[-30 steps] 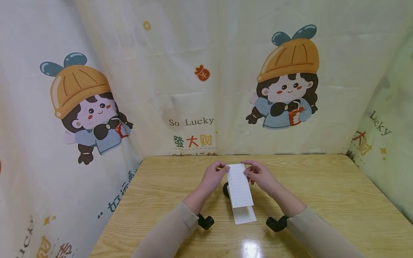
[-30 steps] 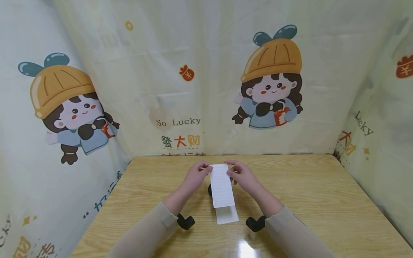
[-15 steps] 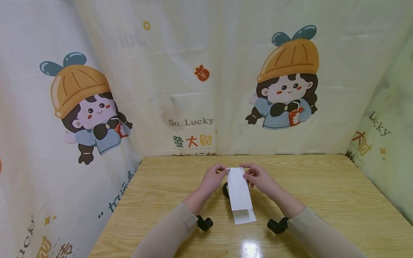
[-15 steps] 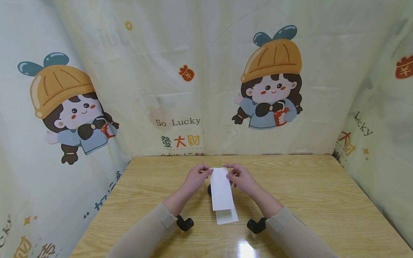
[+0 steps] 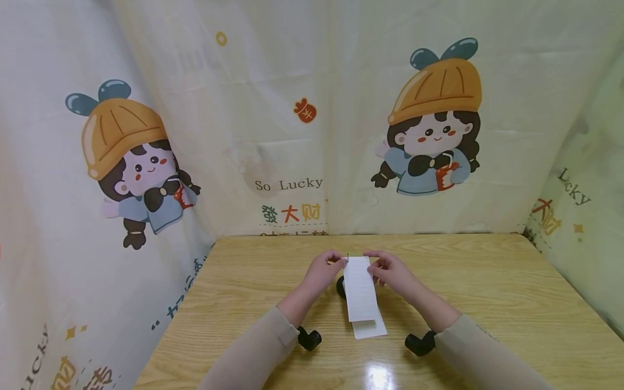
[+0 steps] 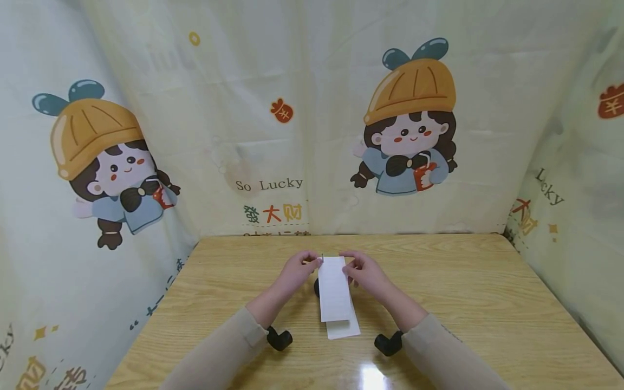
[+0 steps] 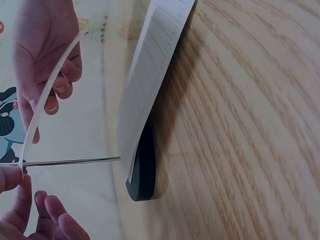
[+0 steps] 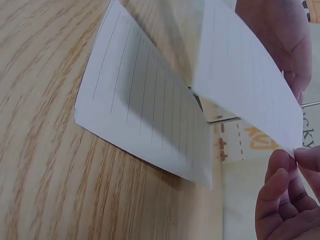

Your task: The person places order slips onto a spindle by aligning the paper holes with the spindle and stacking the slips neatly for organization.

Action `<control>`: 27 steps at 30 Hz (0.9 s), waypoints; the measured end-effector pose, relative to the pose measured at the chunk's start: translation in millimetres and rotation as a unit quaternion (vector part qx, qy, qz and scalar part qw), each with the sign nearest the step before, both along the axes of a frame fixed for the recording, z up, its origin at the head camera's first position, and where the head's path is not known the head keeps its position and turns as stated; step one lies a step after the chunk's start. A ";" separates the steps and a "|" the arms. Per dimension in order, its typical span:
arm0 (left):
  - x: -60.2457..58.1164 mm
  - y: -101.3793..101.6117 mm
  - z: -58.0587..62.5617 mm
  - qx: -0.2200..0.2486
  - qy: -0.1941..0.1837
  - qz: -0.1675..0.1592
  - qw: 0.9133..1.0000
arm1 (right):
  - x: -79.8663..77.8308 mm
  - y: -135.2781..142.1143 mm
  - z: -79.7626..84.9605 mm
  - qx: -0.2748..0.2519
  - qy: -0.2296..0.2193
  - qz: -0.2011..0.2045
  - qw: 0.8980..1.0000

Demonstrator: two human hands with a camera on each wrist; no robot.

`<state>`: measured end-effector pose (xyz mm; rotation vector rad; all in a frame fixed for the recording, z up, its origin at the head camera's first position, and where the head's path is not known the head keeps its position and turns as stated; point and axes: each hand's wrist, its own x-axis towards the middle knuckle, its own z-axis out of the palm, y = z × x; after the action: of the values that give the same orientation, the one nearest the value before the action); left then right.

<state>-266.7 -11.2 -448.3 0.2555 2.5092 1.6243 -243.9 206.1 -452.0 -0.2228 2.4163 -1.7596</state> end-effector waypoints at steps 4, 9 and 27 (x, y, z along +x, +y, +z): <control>0.0 0.2 -2.6 -0.013 -0.002 0.002 1.000 | 0.1 0.9 -2.3 0.001 -0.001 0.001 1.000; 1.2 1.5 -4.1 -0.039 -0.020 0.010 0.999 | 1.4 1.0 -5.1 0.007 -0.004 0.000 1.000; -0.8 -0.6 -20.6 -0.083 -0.002 -0.010 0.996 | 0.4 0.5 -19.6 0.047 -0.024 -0.011 0.999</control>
<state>-267.5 -11.8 -468.9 0.2568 2.6116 1.3970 -243.5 206.6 -471.5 -0.1431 2.4692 -1.6361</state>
